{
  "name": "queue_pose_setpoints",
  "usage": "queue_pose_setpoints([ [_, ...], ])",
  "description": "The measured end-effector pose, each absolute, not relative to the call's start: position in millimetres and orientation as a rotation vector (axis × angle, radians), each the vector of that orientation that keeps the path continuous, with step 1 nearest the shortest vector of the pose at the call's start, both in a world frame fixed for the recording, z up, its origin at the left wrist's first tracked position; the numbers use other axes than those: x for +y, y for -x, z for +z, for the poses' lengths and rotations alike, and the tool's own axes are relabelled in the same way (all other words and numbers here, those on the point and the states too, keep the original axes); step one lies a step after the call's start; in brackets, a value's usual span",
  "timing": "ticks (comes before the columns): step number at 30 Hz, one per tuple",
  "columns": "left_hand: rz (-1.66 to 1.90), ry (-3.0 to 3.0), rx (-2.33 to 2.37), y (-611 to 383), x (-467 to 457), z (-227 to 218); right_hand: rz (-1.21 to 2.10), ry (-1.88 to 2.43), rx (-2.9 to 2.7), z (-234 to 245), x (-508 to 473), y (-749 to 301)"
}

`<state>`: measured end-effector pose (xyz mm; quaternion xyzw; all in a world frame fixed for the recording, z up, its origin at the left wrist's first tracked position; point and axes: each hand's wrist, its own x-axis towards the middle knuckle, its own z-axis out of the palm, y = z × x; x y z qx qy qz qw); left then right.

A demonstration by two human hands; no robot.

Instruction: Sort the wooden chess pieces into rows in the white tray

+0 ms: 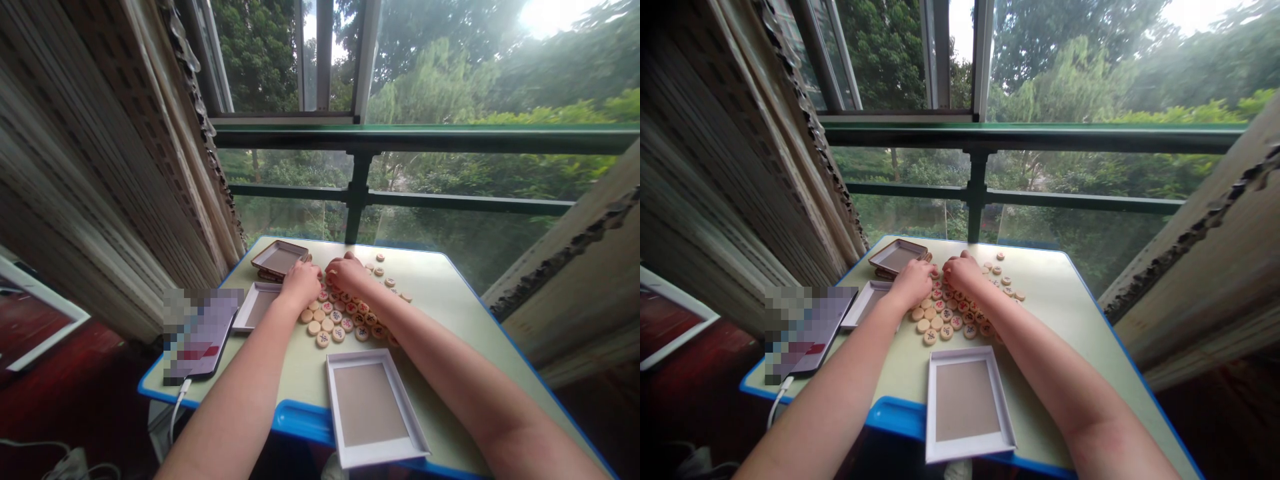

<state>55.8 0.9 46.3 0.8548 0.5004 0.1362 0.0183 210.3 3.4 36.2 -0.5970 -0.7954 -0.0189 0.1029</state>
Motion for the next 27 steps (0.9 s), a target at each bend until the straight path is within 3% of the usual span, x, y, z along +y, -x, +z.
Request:
queue_pose_setpoints([
  [27, 0.343, -2.708, 1.581, -56.9, -2.1, 48.9, -0.002, 1.448, -2.416, 35.8, 8.0, -209.8],
])
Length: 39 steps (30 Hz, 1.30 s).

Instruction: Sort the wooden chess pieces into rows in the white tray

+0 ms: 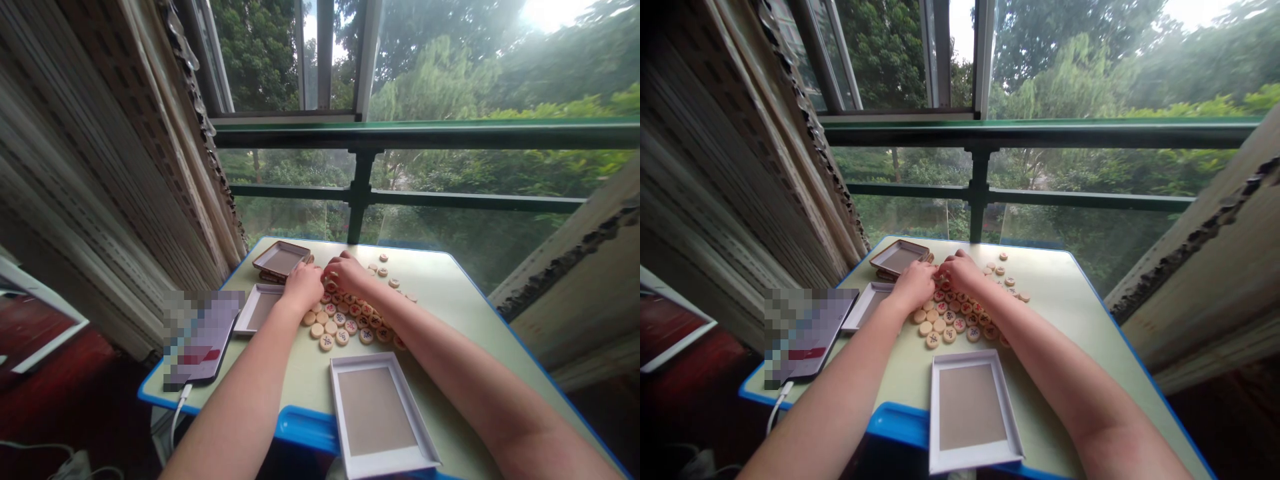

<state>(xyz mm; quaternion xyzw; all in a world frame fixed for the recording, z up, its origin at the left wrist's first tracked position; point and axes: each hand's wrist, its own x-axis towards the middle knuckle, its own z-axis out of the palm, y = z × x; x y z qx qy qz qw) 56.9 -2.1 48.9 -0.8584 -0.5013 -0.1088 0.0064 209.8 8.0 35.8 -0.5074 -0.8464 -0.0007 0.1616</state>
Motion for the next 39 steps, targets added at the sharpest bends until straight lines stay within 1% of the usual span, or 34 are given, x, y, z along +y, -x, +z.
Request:
queue_pose_setpoints([
  [2, -0.325, 2.680, -1.559, -57.2, -2.5, 49.3, 0.003, 1.424, -2.455, 36.9, 7.0, -209.8],
  [7, -0.304, 2.665, -1.551, -58.1, -3.8, 50.0, 0.095, 1.530, -2.450, 43.2, 5.0, -210.8],
  [10, -0.287, 2.665, -1.557, -58.9, -4.4, 50.3, 0.031, 1.581, -2.349, 49.9, 5.3, -215.2],
  [13, -0.276, 2.683, -1.544, -59.6, -4.1, 49.5, 0.025, 1.819, -2.214, 58.0, 5.9, -224.3],
  [15, -0.280, 2.707, -1.530, -59.9, -3.3, 48.4, 0.119, 1.994, -2.169, 64.0, 5.5, -232.3],
  [17, -0.290, 2.721, -1.521, -60.0, -2.3, 47.2, 0.226, 2.065, -2.177, 70.2, 4.0, -240.2],
  [21, -0.304, 2.726, -1.510, -60.7, -1.8, 46.0, 0.358, 2.067, -2.264, 79.2, 0.4, -248.9],
  [30, -0.329, 2.731, -1.519, -61.5, -4.2, 48.0, 0.277, 2.040, -2.244, 72.3, 1.9, -240.4],
  [32, -0.354, 2.736, -1.522, -61.4, -3.6, 48.0, 0.293, 1.986, -2.226, 72.6, 2.1, -240.3],
  [36, -0.358, 2.761, -1.522, -61.6, -1.7, 46.2, 0.446, 1.775, -2.244, 67.6, 3.8, -238.2],
  [39, -0.302, 2.808, -1.456, -61.1, -0.7, 43.0, 0.397, 1.675, -2.349, 60.3, 6.1, -234.0],
])
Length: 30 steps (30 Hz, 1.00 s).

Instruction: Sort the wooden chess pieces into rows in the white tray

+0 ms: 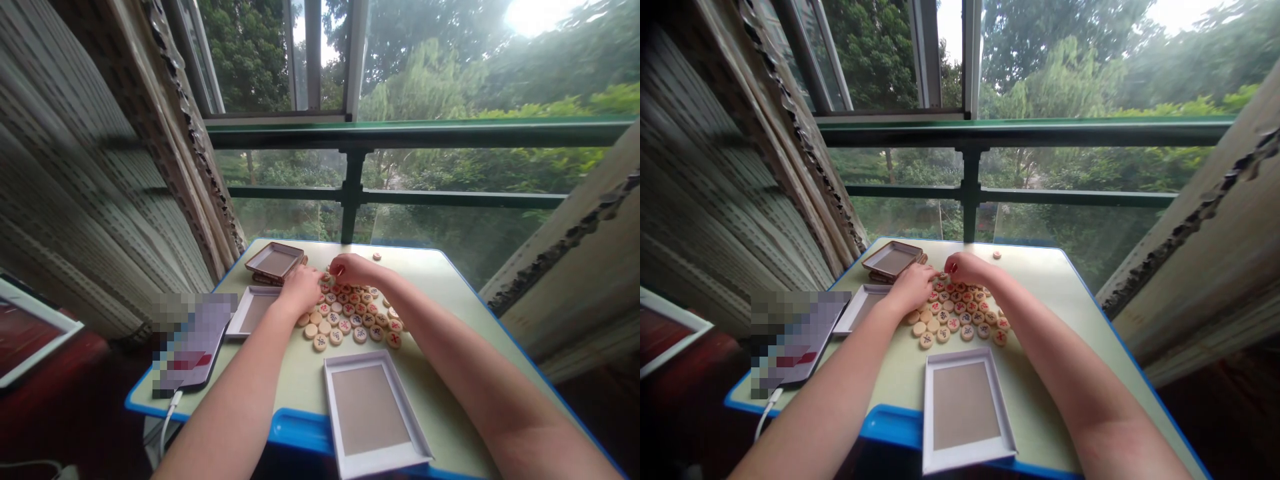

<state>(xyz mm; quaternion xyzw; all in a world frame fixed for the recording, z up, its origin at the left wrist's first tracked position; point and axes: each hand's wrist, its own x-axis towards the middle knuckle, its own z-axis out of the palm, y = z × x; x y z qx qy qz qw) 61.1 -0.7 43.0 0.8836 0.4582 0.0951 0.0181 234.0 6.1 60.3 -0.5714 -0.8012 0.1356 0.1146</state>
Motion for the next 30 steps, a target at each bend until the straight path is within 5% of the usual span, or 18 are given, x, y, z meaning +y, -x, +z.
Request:
queue_pose_setpoints([
  [30, 0.264, -2.726, 1.344, -61.7, 1.7, 43.4, 0.199, 1.510, -2.449, 46.9, 8.8, -236.5],
])
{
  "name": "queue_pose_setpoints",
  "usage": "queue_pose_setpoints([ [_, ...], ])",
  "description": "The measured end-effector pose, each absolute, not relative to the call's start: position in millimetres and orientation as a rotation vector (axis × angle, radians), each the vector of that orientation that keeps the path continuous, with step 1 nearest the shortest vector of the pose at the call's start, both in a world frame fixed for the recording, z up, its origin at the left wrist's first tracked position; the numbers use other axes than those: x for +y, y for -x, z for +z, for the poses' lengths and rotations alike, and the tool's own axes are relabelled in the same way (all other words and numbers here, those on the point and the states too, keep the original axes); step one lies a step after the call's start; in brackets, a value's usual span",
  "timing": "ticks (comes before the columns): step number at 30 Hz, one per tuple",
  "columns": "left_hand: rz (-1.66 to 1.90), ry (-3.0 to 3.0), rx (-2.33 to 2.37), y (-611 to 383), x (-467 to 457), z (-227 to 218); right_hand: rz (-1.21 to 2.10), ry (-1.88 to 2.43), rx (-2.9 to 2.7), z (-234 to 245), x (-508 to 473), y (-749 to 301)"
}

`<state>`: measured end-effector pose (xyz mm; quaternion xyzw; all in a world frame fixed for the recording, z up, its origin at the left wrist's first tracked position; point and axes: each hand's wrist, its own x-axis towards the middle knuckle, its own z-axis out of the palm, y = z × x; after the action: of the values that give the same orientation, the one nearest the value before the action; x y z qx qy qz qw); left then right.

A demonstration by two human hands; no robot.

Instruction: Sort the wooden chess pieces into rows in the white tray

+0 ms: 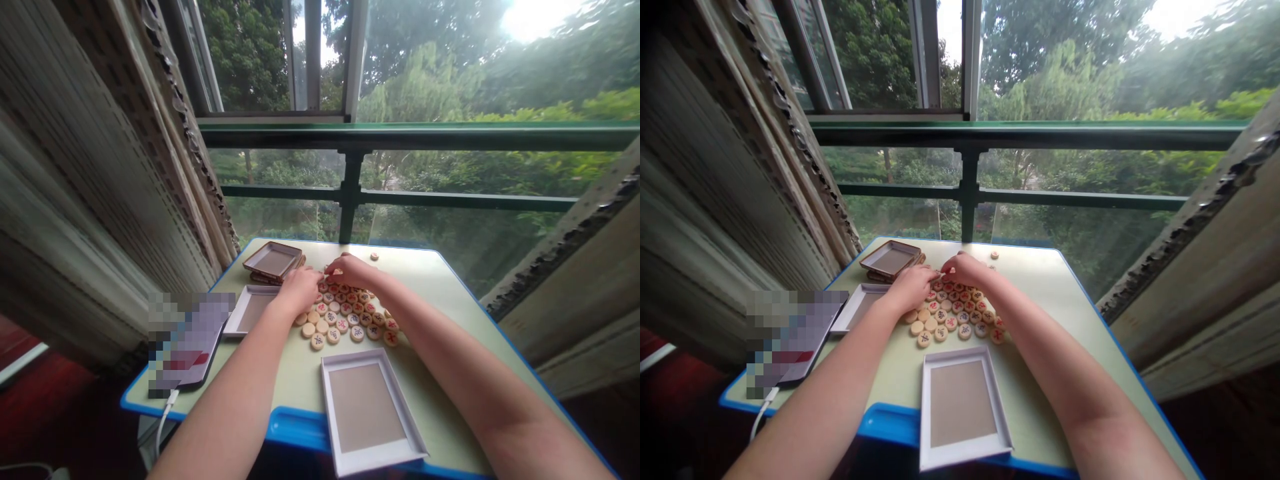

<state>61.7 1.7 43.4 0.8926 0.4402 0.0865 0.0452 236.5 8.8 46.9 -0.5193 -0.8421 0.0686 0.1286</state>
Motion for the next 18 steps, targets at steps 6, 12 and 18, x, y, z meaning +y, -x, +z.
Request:
queue_pose_setpoints([
  [6, 0.269, -2.750, 1.389, -61.0, 0.7, 45.0, 0.186, 1.607, -2.469, 53.8, 5.4, -226.9],
  [12, 0.297, -2.751, 1.273, -61.4, 3.6, 40.2, 0.266, 2.011, -2.397, 86.3, -5.0, -243.1],
  [18, 0.277, -2.756, 1.223, -61.0, 2.9, 37.8, 0.356, 2.270, -2.485, 102.0, -14.1, -254.7],
])
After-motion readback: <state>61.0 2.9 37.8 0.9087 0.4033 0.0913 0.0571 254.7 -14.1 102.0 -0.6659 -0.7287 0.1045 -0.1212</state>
